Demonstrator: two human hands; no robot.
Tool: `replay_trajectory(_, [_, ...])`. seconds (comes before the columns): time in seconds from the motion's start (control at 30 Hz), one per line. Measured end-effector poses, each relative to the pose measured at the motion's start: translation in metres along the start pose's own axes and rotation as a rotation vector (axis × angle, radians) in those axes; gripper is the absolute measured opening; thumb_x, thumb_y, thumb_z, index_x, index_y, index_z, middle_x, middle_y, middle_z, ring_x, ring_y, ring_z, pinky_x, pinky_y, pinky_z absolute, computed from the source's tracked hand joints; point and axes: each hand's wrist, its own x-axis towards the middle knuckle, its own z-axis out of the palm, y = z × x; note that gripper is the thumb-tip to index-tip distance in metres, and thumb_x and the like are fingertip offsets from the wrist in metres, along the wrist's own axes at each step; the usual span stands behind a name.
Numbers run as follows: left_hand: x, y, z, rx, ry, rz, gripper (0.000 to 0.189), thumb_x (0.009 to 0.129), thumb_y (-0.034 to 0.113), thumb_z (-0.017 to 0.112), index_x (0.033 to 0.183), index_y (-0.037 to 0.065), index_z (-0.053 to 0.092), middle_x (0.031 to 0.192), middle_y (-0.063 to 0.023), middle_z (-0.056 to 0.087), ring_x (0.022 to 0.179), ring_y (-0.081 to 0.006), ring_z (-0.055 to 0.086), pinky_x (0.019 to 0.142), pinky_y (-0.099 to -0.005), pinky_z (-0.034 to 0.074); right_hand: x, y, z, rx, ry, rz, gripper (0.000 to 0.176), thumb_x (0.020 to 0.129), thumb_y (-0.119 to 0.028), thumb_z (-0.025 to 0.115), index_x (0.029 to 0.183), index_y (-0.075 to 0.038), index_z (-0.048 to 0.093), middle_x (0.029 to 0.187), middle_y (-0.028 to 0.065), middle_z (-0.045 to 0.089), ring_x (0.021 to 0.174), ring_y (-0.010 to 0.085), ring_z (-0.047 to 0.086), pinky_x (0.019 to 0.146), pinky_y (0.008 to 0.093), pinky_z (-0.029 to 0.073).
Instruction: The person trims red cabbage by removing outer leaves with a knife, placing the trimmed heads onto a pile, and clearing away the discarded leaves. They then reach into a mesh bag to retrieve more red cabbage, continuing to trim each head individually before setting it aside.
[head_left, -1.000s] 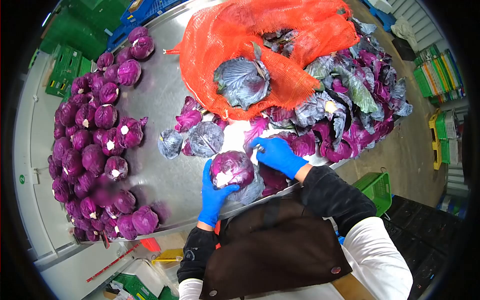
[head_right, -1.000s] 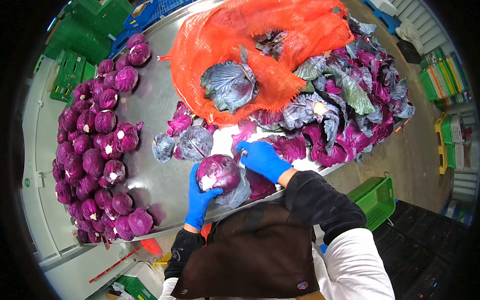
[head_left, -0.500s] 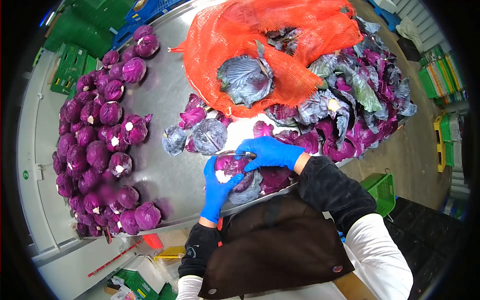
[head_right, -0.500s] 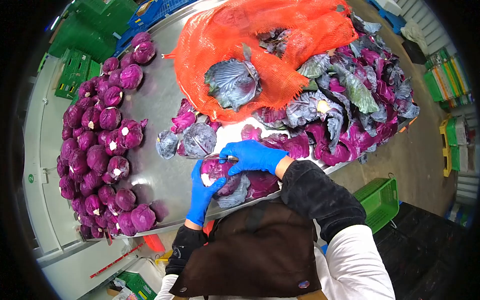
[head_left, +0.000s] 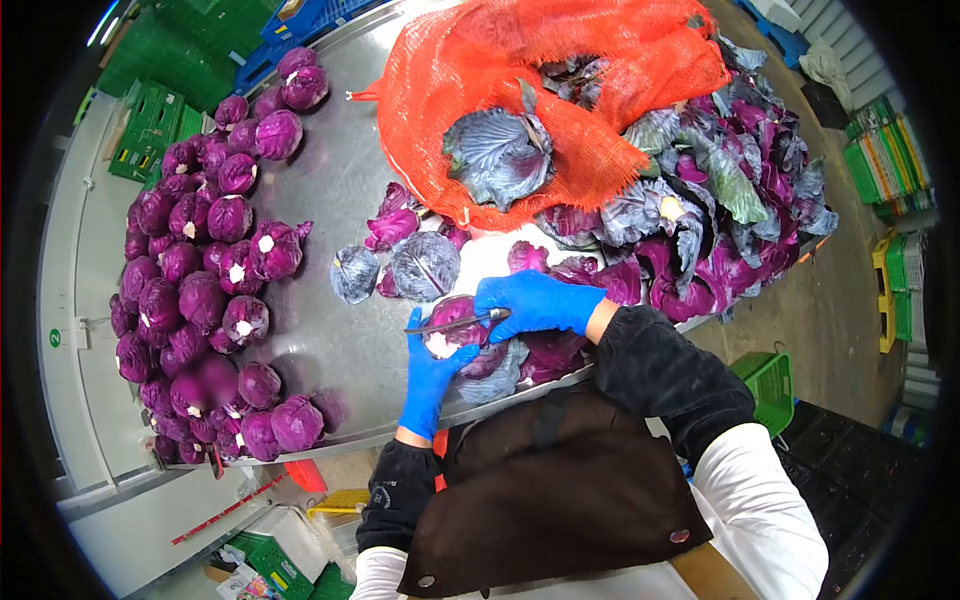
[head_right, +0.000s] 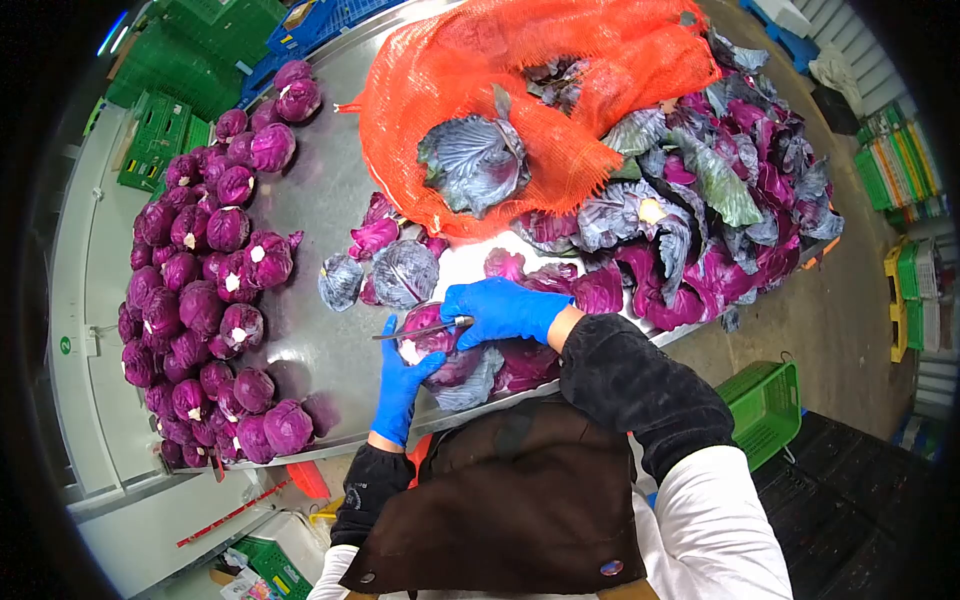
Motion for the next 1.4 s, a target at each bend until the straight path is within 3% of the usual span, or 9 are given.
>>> replay_trajectory(0.2, [-0.007,-0.001,-0.018,-0.742,0.093,-0.389,0.052,0.084,0.013,0.065,0.129,0.001,0.043,0.120,-0.0108,0.054,0.108,-0.0240,0.057,0.095,-0.0374,0.047,-0.040,0.019,-0.004,0.341,0.143,0.090,0.034,0.078,-0.028,0.068,0.106,-0.009,0.063,0.097,0.0104,0.065,0.090,0.0265,0.063,0.081,0.0336,0.048])
replay_trajectory(0.3, [0.001,-0.005,-0.021,-0.741,0.092,-0.214,0.057,0.082,0.013,0.067,0.132,0.002,0.041,0.124,-0.0111,0.052,0.114,-0.0231,0.053,0.099,-0.0373,0.043,-0.053,0.028,-0.040,-0.384,0.376,0.691,0.039,0.073,-0.020,0.071,0.110,-0.013,0.064,0.095,0.0154,0.065,0.093,0.0299,0.063,0.080,0.0401,0.051])
replay_trajectory(0.37, [0.008,0.001,-0.025,-0.519,0.029,-0.153,0.068,0.078,0.012,0.071,0.136,0.002,0.037,0.129,-0.0123,0.049,0.120,-0.0241,0.048,0.102,-0.0372,0.039,-0.042,0.019,-0.032,-0.222,0.773,0.461,0.041,0.075,-0.022,0.070,0.113,-0.011,0.062,0.092,0.0167,0.064,0.092,0.0309,0.063,0.079,0.0398,0.051])
replay_trajectory(0.43, [0.012,0.033,-0.015,0.194,-0.087,0.190,0.075,0.072,0.010,0.076,0.135,0.000,0.038,0.132,-0.0132,0.046,0.121,-0.0244,0.047,0.102,-0.0368,0.039,-0.013,0.017,-0.010,0.177,0.719,0.243,0.046,0.074,-0.027,0.072,0.114,-0.009,0.060,0.094,0.0183,0.064,0.093,0.0329,0.063,0.080,0.0394,0.050])
replay_trajectory(0.63, [0.009,0.005,0.004,-0.008,0.104,-0.047,0.096,0.064,0.027,0.085,0.139,0.000,0.031,0.138,-0.0176,0.037,0.126,-0.0274,0.040,0.104,-0.0407,0.035,0.007,0.005,0.021,0.251,0.430,0.353,0.049,0.072,-0.036,0.071,0.110,-0.006,0.061,0.097,0.0198,0.063,0.089,0.0354,0.063,0.078,0.0409,0.050])
replay_trajectory(0.7, [0.004,0.004,0.026,0.530,0.197,0.194,0.103,0.059,0.034,0.088,0.138,0.000,0.030,0.139,-0.0205,0.032,0.127,-0.0296,0.036,0.105,-0.0417,0.032,0.007,-0.008,0.019,-0.003,0.390,0.397,0.040,0.075,-0.028,0.071,0.105,-0.004,0.063,0.093,0.0168,0.065,0.086,0.0287,0.066,0.076,0.0362,0.052])
replay_trajectory(0.87, [0.015,0.014,0.031,0.269,0.224,0.080,0.110,0.054,0.035,0.090,0.135,-0.007,0.029,0.134,-0.0214,0.036,0.126,-0.0308,0.036,0.106,-0.0402,0.031,-0.018,0.051,0.014,0.018,0.588,0.488,0.026,0.074,-0.027,0.063,0.085,-0.004,0.062,0.073,0.0195,0.063,0.070,0.0371,0.063,0.066,0.0441,0.051])
replay_trajectory(1.07, [0.048,0.032,0.018,0.515,-0.053,0.226,0.111,0.052,0.036,0.090,0.135,-0.006,0.031,0.129,-0.0199,0.044,0.119,-0.0316,0.045,0.101,-0.0400,0.038,-0.022,-0.007,0.005,-0.242,0.486,0.418,0.063,0.088,-0.047,0.053,0.135,-0.006,0.044,0.078,0.0140,0.066,0.066,0.0311,0.064,0.059,0.0422,0.050])
replay_trajectory(1.4, [0.062,0.052,0.028,0.312,-0.166,0.034,0.092,0.051,0.036,0.090,0.121,-0.004,0.046,0.114,-0.0165,0.056,0.104,-0.0282,0.057,0.090,-0.0375,0.046,-0.021,-0.013,0.009,-0.486,0.331,0.344,0.060,0.091,-0.045,0.048,0.138,-0.010,0.039,0.066,0.0109,0.061,0.054,0.0264,0.061,0.047,0.0387,0.048])
